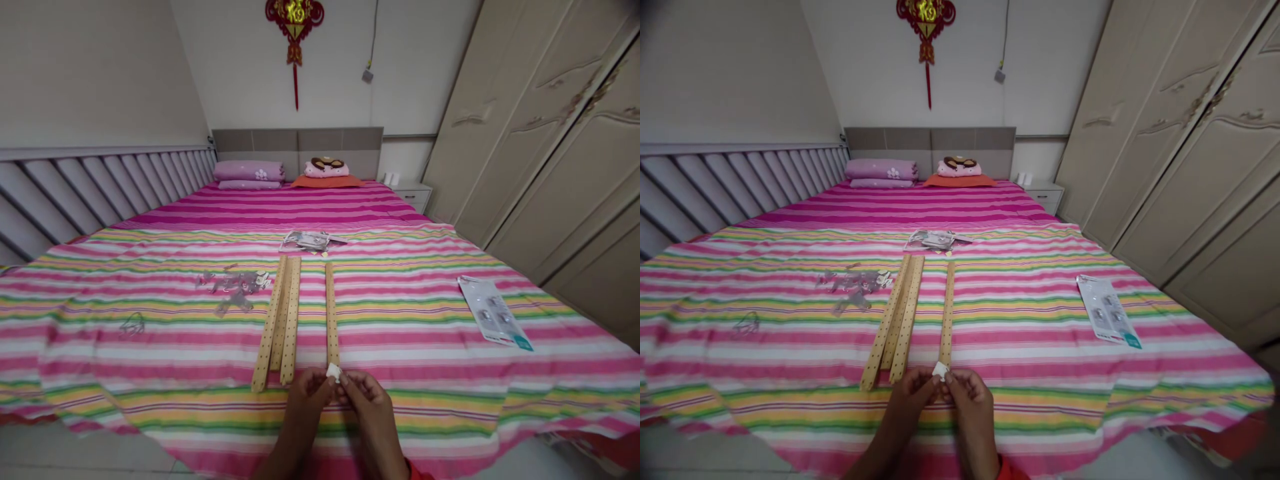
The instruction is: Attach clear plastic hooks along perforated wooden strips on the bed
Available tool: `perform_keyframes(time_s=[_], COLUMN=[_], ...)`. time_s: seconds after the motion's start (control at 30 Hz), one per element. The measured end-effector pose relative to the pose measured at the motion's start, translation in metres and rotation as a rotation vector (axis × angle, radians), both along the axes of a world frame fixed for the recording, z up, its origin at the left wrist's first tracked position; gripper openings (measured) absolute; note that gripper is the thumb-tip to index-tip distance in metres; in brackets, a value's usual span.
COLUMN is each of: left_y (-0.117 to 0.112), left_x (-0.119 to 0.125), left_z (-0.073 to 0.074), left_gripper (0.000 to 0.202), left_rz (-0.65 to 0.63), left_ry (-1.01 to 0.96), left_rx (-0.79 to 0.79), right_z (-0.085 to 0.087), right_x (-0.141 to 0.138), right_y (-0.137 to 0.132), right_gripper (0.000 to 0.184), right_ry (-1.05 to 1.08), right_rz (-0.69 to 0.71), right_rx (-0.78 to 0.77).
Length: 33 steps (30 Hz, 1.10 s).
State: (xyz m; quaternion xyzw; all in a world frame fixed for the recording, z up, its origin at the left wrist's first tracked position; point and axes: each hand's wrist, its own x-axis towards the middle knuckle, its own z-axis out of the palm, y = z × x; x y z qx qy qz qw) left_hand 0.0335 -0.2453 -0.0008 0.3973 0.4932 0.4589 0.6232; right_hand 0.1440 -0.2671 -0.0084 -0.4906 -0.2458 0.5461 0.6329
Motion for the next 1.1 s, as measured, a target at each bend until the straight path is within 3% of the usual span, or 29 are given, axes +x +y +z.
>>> perform_keyframes(time_s=[0.23, 0.33, 0.47, 0.93, 1.1], left_y=[0.011, 0.017, 0.023, 0.031, 0.029], left_x=[-0.007, -0.010, -0.010, -0.002, 0.001], left_z=[0.000, 0.006, 0.010, -0.009, -0.008], left_gripper=[0.045, 0.039, 0.033, 0.030, 0.030], left_rz=[0.012, -0.062, -0.156, -0.013, 0.004], left_ry=[-0.024, 0.070, 0.145, 0.219, 0.217], left_rx=[-0.160, -0.135, -0.034, -0.010, 0.004], right_z=[0.013, 0.016, 0.010, -0.010, -0.015], right_x=[0.009, 0.017, 0.022, 0.017, 0.016], right_y=[-0.011, -0.003, 0.014, 0.027, 0.029], right_gripper=[0.041, 0.041, 0.043, 0.043, 0.040], right_ry=[-0.179, -0.250, -0.252, -0.284, -0.323], right_rz=[0.052, 0.049, 0.150, 0.110, 0.078], right_rx=[0.027, 0.074, 0.069, 0.040, 0.039])
